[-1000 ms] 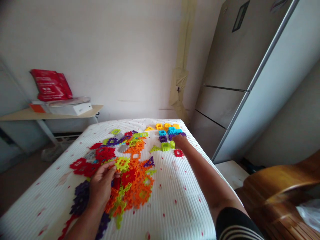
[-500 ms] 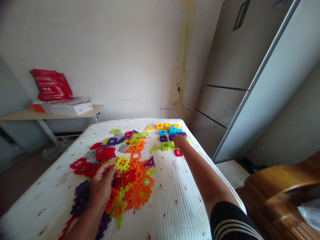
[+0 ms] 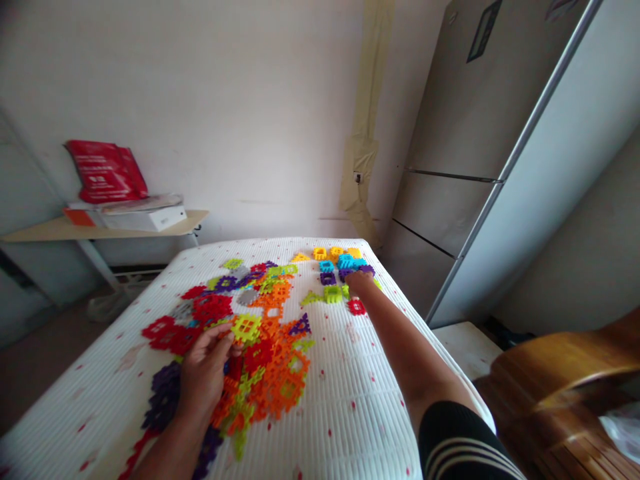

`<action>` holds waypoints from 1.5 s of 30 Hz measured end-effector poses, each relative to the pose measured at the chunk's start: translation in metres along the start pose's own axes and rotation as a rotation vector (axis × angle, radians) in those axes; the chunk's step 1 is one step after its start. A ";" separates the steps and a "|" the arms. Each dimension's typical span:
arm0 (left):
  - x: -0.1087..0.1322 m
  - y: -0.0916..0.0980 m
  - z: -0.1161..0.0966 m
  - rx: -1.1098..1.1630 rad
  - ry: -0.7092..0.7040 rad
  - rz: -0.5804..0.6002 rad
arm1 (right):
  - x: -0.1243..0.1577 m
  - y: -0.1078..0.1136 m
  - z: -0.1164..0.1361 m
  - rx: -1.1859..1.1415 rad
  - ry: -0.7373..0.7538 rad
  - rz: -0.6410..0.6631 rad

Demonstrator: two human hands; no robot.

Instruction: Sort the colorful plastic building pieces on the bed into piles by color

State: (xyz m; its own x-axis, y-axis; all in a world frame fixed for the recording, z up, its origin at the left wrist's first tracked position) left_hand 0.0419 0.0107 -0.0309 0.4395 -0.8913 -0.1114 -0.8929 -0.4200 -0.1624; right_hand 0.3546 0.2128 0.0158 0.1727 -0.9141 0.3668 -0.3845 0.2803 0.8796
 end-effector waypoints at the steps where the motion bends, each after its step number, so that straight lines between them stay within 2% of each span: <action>1: 0.000 0.000 0.000 -0.001 -0.001 0.001 | 0.000 0.000 0.000 -0.001 -0.002 0.004; 12: 0.001 -0.001 -0.001 0.008 -0.022 0.012 | 0.006 0.006 0.000 -0.046 -0.034 0.024; 17: 0.001 -0.003 -0.003 0.027 -0.032 0.019 | 0.023 0.029 0.007 -0.076 -0.022 -0.085; 20: 0.002 -0.004 -0.003 0.040 -0.036 0.021 | 0.043 0.048 0.035 -0.125 0.094 -0.203; 24: 0.003 -0.005 -0.004 0.033 -0.032 0.021 | 0.087 0.069 0.106 -0.372 0.511 -0.383; 26: 0.003 -0.005 -0.005 0.025 -0.029 0.017 | 0.107 0.073 0.140 -0.445 0.642 -0.426; 28: 0.003 -0.005 -0.005 0.018 -0.029 0.018 | 0.120 0.074 0.169 -0.439 0.709 -0.451; 31: 0.002 -0.005 -0.005 0.002 -0.030 0.030 | 0.127 0.072 0.197 -0.358 0.696 -0.461; 37: 0.003 -0.007 -0.007 -0.040 -0.015 0.048 | 0.126 0.069 0.210 -0.234 0.627 -0.447; 45: 0.006 -0.014 -0.007 -0.122 -0.011 0.121 | 0.129 0.065 0.196 -0.194 0.687 -0.371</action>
State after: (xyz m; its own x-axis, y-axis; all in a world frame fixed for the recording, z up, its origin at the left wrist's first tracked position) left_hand 0.0564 0.0095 -0.0220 0.3284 -0.9349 -0.1342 -0.9443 -0.3279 -0.0266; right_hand 0.1740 0.0558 0.0603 0.8021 -0.5904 0.0894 -0.0391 0.0974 0.9945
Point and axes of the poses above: each hand's wrist, its own x-axis away from the middle knuckle, its own y-axis out of the back of the hand, z = x × y, the point moved 7 cm from there along -x, towards the middle knuckle, and after that the axes turned 10 degrees about z, right-handed, at the moved point
